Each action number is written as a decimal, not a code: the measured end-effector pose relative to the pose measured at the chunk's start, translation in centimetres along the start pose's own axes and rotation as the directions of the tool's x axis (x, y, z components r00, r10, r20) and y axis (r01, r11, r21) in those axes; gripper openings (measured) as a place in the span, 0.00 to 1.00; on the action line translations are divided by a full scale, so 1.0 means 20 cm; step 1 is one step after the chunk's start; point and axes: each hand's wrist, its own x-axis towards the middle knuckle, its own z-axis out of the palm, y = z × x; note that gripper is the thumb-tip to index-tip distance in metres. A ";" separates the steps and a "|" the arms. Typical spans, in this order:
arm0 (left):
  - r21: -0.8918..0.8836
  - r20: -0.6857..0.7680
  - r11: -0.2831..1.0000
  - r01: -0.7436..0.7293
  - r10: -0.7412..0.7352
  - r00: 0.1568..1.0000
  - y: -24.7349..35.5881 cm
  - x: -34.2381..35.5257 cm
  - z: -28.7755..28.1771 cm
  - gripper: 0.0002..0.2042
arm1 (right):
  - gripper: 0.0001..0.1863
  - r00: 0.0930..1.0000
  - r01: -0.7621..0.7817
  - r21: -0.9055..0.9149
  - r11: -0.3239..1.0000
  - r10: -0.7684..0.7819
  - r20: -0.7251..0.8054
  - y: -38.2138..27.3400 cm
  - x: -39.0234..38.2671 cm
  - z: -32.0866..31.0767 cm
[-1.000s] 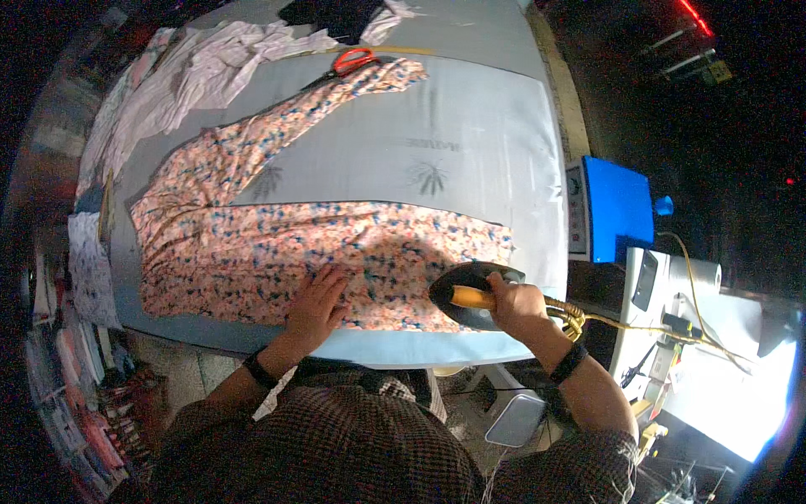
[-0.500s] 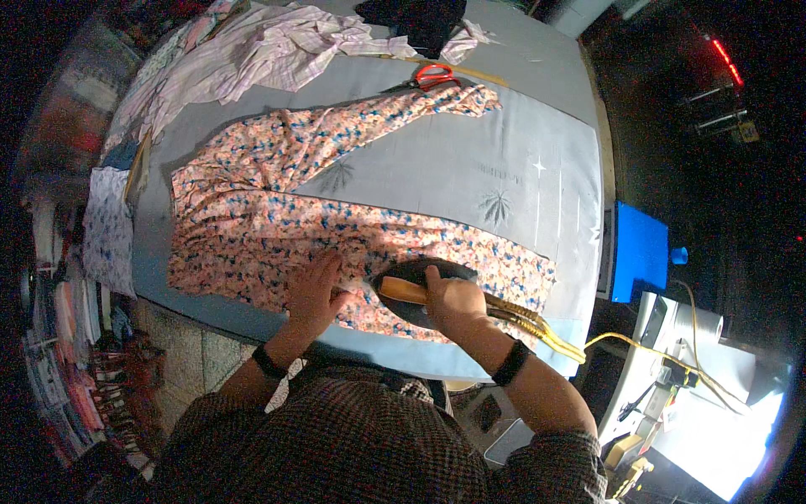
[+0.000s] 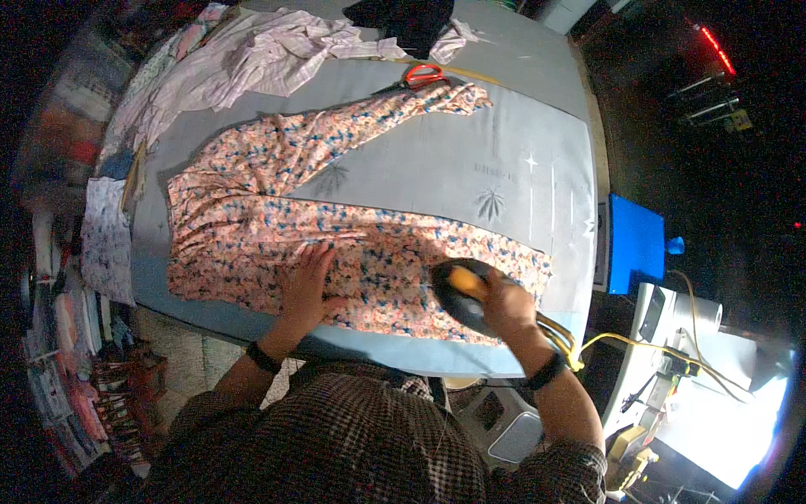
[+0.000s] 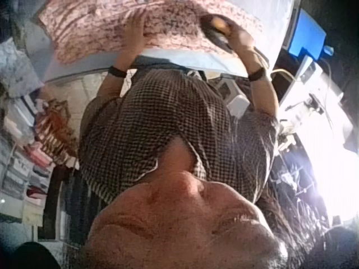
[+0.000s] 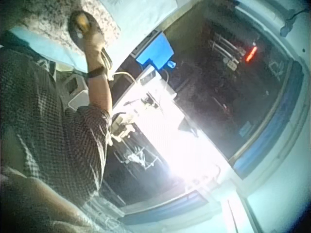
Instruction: Iron a pair of floral pattern pants and other laundry on a table.
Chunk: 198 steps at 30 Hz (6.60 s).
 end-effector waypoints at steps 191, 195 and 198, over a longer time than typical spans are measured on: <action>-0.299 -0.352 0.900 0.317 -0.413 0.840 -1.83 -0.50 -0.53 0.13 | 0.22 0.926 0.328 -0.083 0.941 -0.303 0.225 -2.28 0.50 0.24; -0.188 -0.555 0.962 0.200 -0.272 0.787 -1.74 -0.50 -0.62 0.10 | 0.23 0.924 0.317 -0.124 0.940 -0.277 0.262 -2.36 0.53 0.27; -0.571 -0.396 0.795 0.205 -0.486 0.780 -1.78 -0.52 -0.53 0.10 | 0.24 0.909 0.342 -0.095 0.935 -0.303 0.286 -2.45 0.53 0.21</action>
